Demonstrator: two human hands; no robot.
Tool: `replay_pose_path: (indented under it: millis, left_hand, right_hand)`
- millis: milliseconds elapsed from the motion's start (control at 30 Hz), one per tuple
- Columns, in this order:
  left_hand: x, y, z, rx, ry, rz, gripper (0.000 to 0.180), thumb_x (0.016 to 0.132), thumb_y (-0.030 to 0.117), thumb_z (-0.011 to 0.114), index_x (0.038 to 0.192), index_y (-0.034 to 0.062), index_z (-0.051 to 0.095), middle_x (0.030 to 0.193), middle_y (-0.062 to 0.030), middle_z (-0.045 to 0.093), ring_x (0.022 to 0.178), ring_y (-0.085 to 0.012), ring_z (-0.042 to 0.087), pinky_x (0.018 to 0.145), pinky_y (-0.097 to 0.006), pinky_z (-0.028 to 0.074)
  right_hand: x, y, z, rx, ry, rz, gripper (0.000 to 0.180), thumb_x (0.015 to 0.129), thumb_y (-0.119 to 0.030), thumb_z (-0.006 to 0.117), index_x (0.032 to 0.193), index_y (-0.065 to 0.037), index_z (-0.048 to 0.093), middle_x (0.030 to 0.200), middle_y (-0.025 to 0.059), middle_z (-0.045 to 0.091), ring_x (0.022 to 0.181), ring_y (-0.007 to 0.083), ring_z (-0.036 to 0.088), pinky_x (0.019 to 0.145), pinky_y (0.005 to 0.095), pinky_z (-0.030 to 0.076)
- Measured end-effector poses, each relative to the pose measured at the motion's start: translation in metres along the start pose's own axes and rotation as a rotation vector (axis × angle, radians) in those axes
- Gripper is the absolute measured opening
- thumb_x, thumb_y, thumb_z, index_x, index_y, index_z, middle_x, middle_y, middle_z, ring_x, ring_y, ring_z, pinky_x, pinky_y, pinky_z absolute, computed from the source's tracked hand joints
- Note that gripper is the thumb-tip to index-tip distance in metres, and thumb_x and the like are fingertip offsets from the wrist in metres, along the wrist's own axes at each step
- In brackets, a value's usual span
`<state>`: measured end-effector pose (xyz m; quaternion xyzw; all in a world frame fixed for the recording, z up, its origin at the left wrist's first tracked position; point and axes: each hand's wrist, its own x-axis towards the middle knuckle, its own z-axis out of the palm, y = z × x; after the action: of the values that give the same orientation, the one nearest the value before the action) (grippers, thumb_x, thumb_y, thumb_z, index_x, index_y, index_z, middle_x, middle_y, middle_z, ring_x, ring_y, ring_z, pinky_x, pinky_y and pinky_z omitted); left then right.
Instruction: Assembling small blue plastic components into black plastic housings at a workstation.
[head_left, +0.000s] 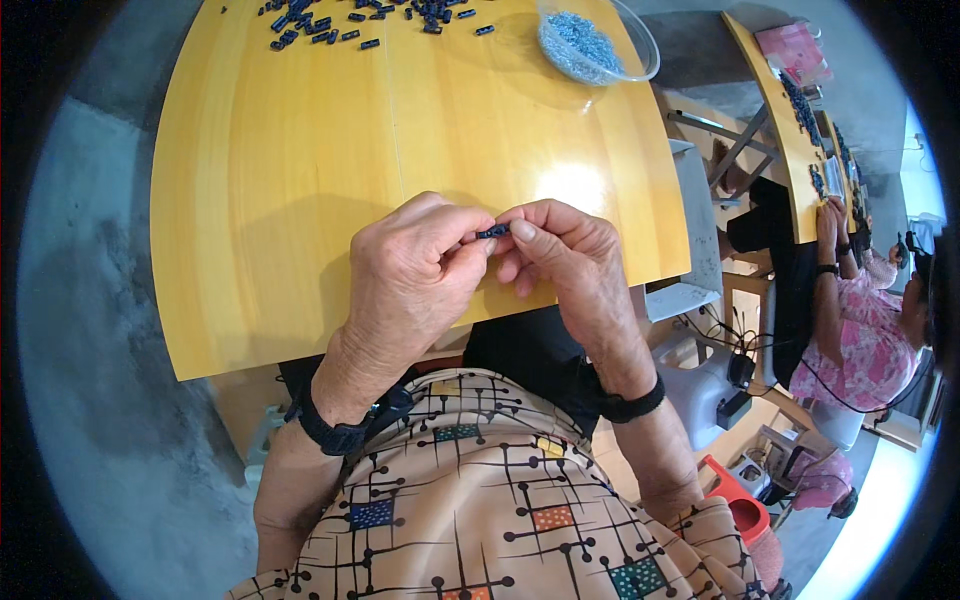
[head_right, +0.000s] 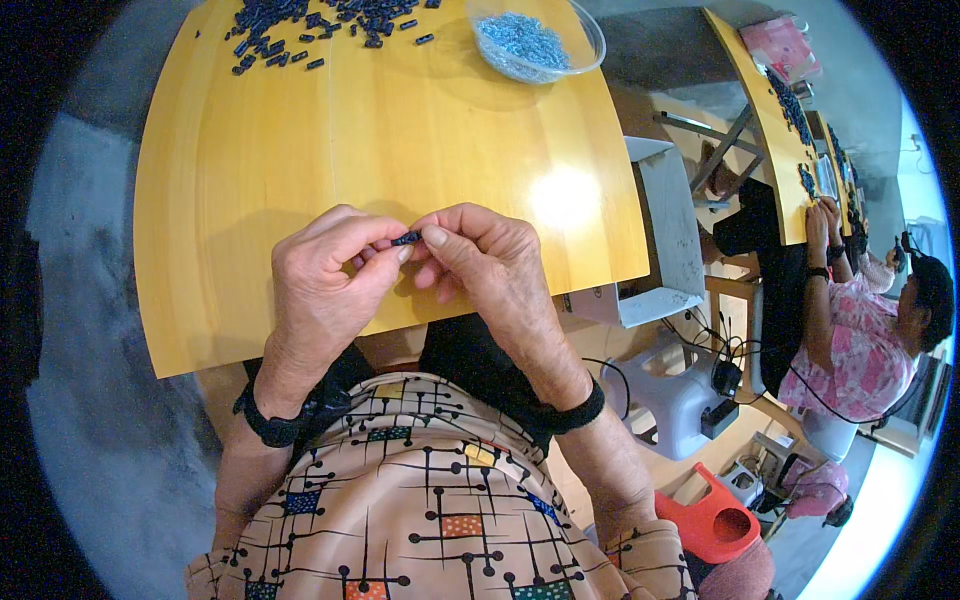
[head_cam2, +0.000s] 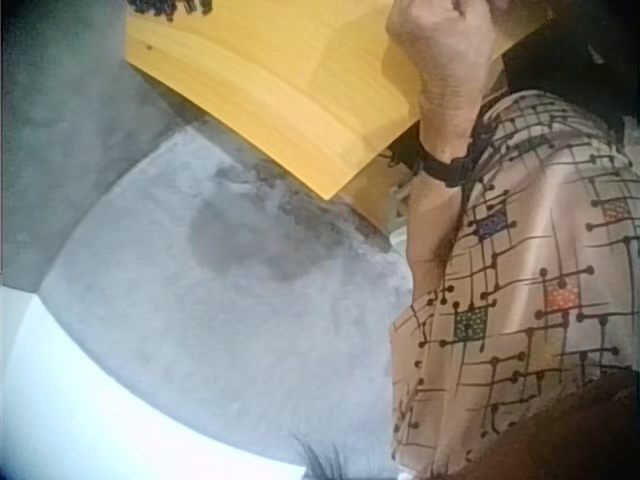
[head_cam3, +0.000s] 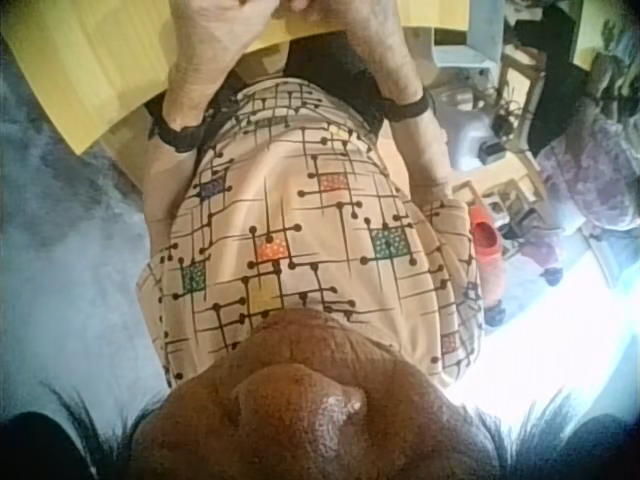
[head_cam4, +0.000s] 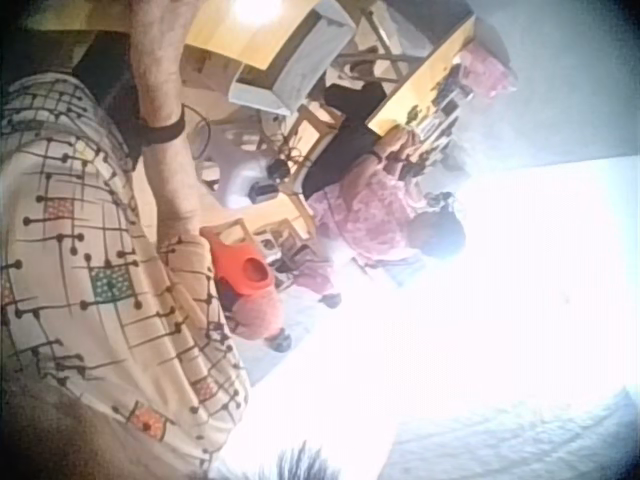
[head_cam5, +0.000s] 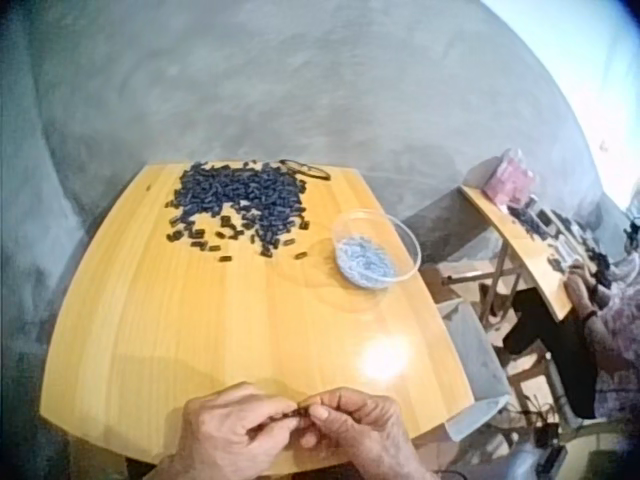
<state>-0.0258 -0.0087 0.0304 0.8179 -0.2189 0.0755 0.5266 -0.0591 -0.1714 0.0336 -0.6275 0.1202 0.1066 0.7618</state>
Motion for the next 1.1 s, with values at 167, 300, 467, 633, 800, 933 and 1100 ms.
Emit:
replay_pose_path:
  millis: [167,300,467,633,800,933,1100]
  left_hand:
    - [0.001,0.006,-0.002,0.017,-0.018,0.000,0.013,0.072,-0.003,0.071,0.083,0.0016,0.067,0.071,-0.0056,0.062,0.061,-0.0112,0.059,0.053,-0.023,0.047]
    - [0.001,0.008,-0.002,0.041,-0.018,0.029,0.013,0.072,-0.003,0.070,0.083,0.0014,0.067,0.071,-0.0061,0.062,0.061,-0.0121,0.060,0.054,-0.024,0.048]
    - [-0.001,0.010,-0.001,0.045,-0.035,0.006,0.012,0.071,0.000,0.069,0.082,0.0030,0.065,0.071,-0.0093,0.062,0.062,-0.0228,0.062,0.053,-0.031,0.049]
    - [-0.001,0.013,0.000,0.042,-0.042,0.086,0.013,0.071,-0.001,0.069,0.083,0.0023,0.065,0.071,-0.0102,0.061,0.062,-0.0242,0.062,0.053,-0.032,0.049]
    - [0.001,0.014,0.000,0.025,-0.051,0.155,0.014,0.072,-0.003,0.069,0.084,0.0010,0.064,0.071,-0.0103,0.061,0.062,-0.0248,0.061,0.054,-0.033,0.049]
    - [-0.007,0.013,0.002,-0.001,-0.026,0.146,0.016,0.072,-0.005,0.068,0.086,-0.0004,0.064,0.074,-0.0114,0.062,0.065,-0.0241,0.062,0.057,-0.031,0.049]
    - [-0.011,0.019,0.005,-0.006,-0.040,0.042,0.016,0.072,-0.008,0.067,0.086,-0.0007,0.065,0.076,-0.0121,0.062,0.067,-0.0233,0.062,0.059,-0.029,0.049]
  right_hand:
    - [-0.003,-0.002,-0.003,0.061,-0.037,-0.011,0.019,0.095,-0.017,0.055,0.098,0.000,0.064,0.083,0.0044,0.068,0.066,0.0074,0.060,0.057,0.0198,0.049]
    - [-0.003,-0.001,-0.004,0.070,-0.035,-0.020,0.021,0.095,-0.019,0.056,0.098,0.000,0.064,0.082,0.0044,0.067,0.067,0.0076,0.060,0.057,0.0201,0.049]
    - [-0.002,-0.001,-0.006,0.084,-0.031,-0.031,0.021,0.094,-0.019,0.057,0.098,0.000,0.064,0.078,0.0029,0.065,0.066,0.0075,0.059,0.057,0.0201,0.048]
    - [-0.002,-0.005,-0.008,0.088,-0.063,0.024,0.019,0.093,-0.018,0.058,0.097,-0.001,0.065,0.076,0.0015,0.064,0.065,0.0066,0.059,0.057,0.0191,0.048]
    - [-0.003,-0.005,-0.007,0.119,-0.087,0.028,0.017,0.091,-0.019,0.062,0.096,-0.004,0.066,0.079,-0.0001,0.064,0.064,0.0047,0.056,0.057,0.0175,0.047]
    - [-0.007,-0.004,-0.002,0.131,-0.107,0.074,0.014,0.091,-0.020,0.062,0.092,-0.006,0.064,0.076,-0.0023,0.061,0.063,0.0034,0.052,0.055,0.0175,0.046]
    - [-0.008,0.005,0.001,0.130,-0.086,-0.031,0.013,0.092,-0.017,0.060,0.088,-0.004,0.060,0.070,-0.0023,0.056,0.062,0.0039,0.051,0.053,0.0182,0.046]
